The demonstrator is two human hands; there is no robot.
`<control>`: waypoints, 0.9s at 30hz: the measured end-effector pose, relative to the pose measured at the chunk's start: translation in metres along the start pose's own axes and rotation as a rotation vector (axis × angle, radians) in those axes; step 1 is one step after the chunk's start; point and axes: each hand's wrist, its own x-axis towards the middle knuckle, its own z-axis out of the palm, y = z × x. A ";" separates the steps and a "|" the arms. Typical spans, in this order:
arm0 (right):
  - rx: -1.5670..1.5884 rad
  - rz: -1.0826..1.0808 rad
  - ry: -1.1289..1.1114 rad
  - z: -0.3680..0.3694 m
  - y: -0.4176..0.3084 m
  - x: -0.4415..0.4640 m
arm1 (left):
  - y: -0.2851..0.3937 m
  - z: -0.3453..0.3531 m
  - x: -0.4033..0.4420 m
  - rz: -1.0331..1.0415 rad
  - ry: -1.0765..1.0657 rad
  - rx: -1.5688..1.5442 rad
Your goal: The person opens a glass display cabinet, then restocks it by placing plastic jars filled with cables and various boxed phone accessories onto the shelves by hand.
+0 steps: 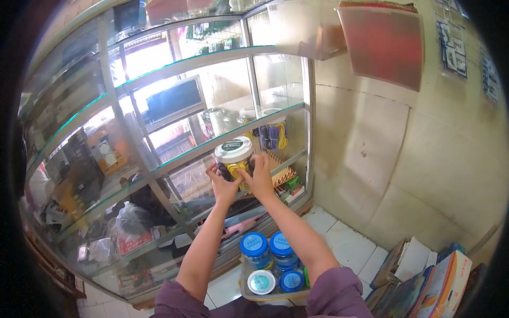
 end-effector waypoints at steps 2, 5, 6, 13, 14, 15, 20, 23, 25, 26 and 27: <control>-0.263 -0.142 -0.070 0.006 0.014 -0.015 | -0.008 0.007 0.004 0.014 -0.008 0.002; -0.338 -0.172 -0.227 0.014 0.029 -0.004 | -0.011 0.021 0.016 0.141 -0.022 0.348; -0.337 -0.170 -0.211 0.021 0.038 0.002 | -0.002 0.024 0.018 -0.010 -0.070 0.430; -0.331 -0.043 -0.309 0.052 0.096 0.015 | -0.022 0.050 0.059 -0.171 -0.124 0.543; -0.349 -0.031 -0.348 0.053 0.105 0.022 | -0.028 0.059 0.069 -0.196 -0.102 0.544; -0.336 -0.023 -0.342 0.055 0.116 0.025 | -0.032 0.065 0.077 -0.221 -0.082 0.550; -0.328 0.016 -0.611 0.072 0.170 0.056 | -0.065 0.093 0.113 -0.124 -0.014 0.632; -0.308 0.000 -0.732 0.083 0.192 0.074 | -0.088 0.105 0.134 -0.109 -0.115 0.687; -0.295 0.042 -0.782 0.089 0.207 0.088 | -0.072 0.109 0.138 -0.128 -0.106 0.741; -0.291 0.073 -0.817 0.092 0.212 0.093 | -0.074 0.111 0.139 -0.124 -0.142 0.707; -0.282 0.075 -0.824 0.089 0.209 0.095 | -0.084 0.113 0.139 -0.131 -0.142 0.715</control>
